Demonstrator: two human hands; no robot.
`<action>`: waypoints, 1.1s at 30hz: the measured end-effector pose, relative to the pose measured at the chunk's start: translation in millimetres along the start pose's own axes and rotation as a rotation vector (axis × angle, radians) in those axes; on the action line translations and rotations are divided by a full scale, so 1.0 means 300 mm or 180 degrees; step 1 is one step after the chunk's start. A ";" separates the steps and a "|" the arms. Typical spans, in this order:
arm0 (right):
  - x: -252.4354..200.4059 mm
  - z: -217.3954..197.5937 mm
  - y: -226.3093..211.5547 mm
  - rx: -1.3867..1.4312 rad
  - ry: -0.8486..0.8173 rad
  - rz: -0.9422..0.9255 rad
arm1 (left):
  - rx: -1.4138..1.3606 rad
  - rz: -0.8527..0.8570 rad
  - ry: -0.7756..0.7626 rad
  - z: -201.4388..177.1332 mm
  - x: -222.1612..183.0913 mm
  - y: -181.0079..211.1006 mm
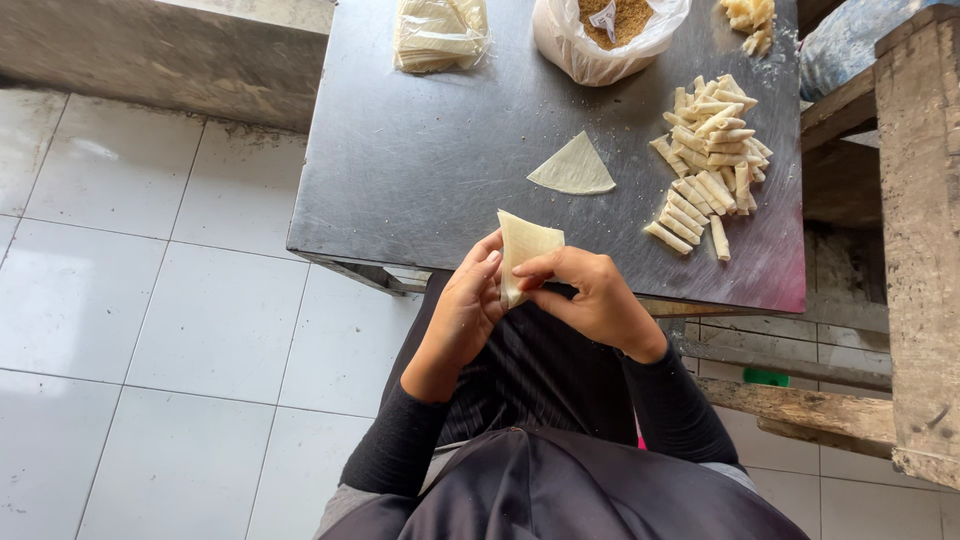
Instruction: The person uses a spoon to place filling onto dough triangles and rolls them by hand into small cylinders, placing them into a pile.
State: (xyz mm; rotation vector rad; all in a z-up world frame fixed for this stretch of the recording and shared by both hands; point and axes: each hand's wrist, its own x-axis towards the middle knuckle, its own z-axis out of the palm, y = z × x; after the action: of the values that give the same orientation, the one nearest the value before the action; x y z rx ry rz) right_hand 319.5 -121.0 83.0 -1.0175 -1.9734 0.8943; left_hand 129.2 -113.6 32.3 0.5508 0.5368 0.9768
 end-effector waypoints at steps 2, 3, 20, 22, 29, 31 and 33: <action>-0.004 0.004 0.008 0.0115 -0.0054 0.0169 | -0.0037 -0.0017 -0.0025 -0.007 -0.001 -0.003; -0.006 0.006 0.010 0.0175 -0.0082 0.0257 | -0.0090 -0.0002 -0.0058 -0.012 -0.001 -0.005; -0.005 0.036 0.000 0.0178 0.0069 0.0214 | -0.0010 0.0192 -0.0227 -0.024 -0.003 -0.015; -0.012 0.045 0.002 0.0008 0.0222 0.0208 | 0.0003 0.0281 -0.0266 -0.023 -0.001 -0.016; -0.046 0.088 0.012 -0.0445 0.0839 0.0096 | 0.0240 0.0351 -0.0445 -0.033 -0.006 -0.032; -0.047 0.081 0.005 -0.0503 0.0771 -0.0097 | 0.0241 0.0351 -0.0374 -0.038 0.002 -0.037; -0.048 0.064 0.006 -0.0432 0.0583 -0.0243 | 0.0252 0.0378 -0.0229 -0.046 0.009 -0.041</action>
State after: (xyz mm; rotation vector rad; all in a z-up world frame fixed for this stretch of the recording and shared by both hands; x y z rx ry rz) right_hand 310.0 -137.2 68.1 -1.0533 -1.9236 0.6101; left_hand 129.0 -114.2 13.8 0.6925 0.4841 1.0474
